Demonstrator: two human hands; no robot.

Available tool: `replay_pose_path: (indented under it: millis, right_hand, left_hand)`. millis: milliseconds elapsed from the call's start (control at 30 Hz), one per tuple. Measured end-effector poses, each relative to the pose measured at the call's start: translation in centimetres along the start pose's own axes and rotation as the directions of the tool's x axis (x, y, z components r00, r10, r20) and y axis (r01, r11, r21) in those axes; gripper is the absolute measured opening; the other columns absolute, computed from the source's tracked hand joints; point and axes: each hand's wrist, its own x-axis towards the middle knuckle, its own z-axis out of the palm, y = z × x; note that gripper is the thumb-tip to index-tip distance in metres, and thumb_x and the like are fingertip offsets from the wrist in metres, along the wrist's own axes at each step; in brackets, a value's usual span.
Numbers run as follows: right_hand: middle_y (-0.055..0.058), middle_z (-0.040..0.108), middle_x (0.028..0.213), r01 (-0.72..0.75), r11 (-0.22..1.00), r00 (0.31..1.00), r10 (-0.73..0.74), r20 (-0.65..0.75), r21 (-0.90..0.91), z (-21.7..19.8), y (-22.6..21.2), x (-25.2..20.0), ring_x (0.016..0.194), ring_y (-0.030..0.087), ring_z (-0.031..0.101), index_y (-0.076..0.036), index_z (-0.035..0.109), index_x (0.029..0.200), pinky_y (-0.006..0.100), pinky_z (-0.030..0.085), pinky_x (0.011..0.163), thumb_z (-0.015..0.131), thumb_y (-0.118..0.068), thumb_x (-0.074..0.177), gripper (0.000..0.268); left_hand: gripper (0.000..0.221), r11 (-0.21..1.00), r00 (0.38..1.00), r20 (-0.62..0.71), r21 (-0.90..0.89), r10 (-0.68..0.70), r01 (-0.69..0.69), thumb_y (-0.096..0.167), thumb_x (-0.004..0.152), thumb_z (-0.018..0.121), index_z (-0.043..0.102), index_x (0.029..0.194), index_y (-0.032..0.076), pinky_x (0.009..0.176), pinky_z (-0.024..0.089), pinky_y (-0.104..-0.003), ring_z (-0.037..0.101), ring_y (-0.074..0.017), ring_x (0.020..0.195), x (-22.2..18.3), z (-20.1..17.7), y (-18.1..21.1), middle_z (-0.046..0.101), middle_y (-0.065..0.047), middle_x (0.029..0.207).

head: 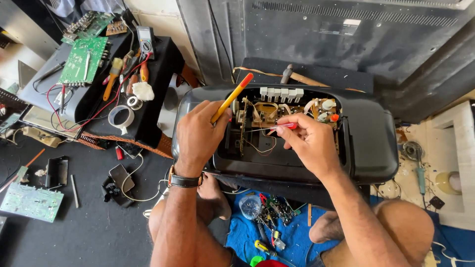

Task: Cleaning and inspecting the internal components of an electronic device using a brush and a screwdriver.

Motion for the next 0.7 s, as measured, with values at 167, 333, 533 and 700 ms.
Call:
replay_pose_path:
  millis: [167, 333, 533, 700]
  right_hand:
    - [0.015, 0.076, 0.081, 0.032, 0.984, 0.997, -0.018, 0.079, -0.173, -0.5, 0.4, 0.3, 0.062, 0.021, 0.072, -0.006, 0.079, 0.105, 0.028, 0.054, 0.054, 0.075, -0.007, 0.091, 0.015]
    - [0.008, 0.075, 0.088, 0.195, 0.823, 0.977, -0.114, 0.181, -0.534, -0.1, 0.9, -0.1, 0.080, 0.029, 0.074, -0.015, 0.079, 0.105, 0.038, 0.057, 0.064, 0.075, -0.020, 0.093, 0.013]
    - [0.006, 0.073, 0.093, 0.226, 0.756, 0.956, -0.050, 0.290, -0.614, 0.3, 3.0, 0.5, 0.087, 0.034, 0.072, -0.020, 0.075, 0.104, 0.044, 0.057, 0.067, 0.061, -0.029, 0.101, 0.017]
    - [0.012, 0.074, 0.092, 0.184, 0.783, 0.934, 0.050, 0.354, -0.595, 0.2, 2.3, 0.9, 0.086, 0.041, 0.071, -0.015, 0.071, 0.101, 0.050, 0.058, 0.069, 0.053, -0.031, 0.105, 0.024]
  left_hand:
    - [0.016, 0.998, 0.999, -0.010, 0.047, -0.037, 0.038, 0.030, 0.097, 0.072, 0.080, 0.106, 0.019, 0.057, 0.054, -0.039, 0.066, -0.0298, 0.062, -0.1, 0.0, -0.1, 0.062, -0.001, 0.073]
    - [0.017, 0.994, 0.996, -0.035, 0.077, -0.076, 0.079, 0.026, 0.097, 0.071, 0.078, 0.106, 0.014, 0.060, 0.055, -0.047, 0.067, -0.0374, 0.066, -0.1, -0.6, 0.3, 0.063, -0.007, 0.081]
    - [0.020, 0.972, 0.980, -0.022, 0.126, -0.198, 0.199, 0.032, 0.092, 0.070, 0.079, 0.107, 0.022, 0.069, 0.058, -0.049, 0.069, -0.0390, 0.074, -0.7, 1.5, -0.8, 0.066, 0.000, 0.100]
    - [0.016, 0.979, 0.987, -0.088, 0.140, -0.137, 0.148, 0.027, 0.092, 0.072, 0.078, 0.106, 0.021, 0.074, 0.058, -0.043, 0.072, -0.0340, 0.079, -1.3, 2.8, -1.1, 0.060, 0.001, 0.104]
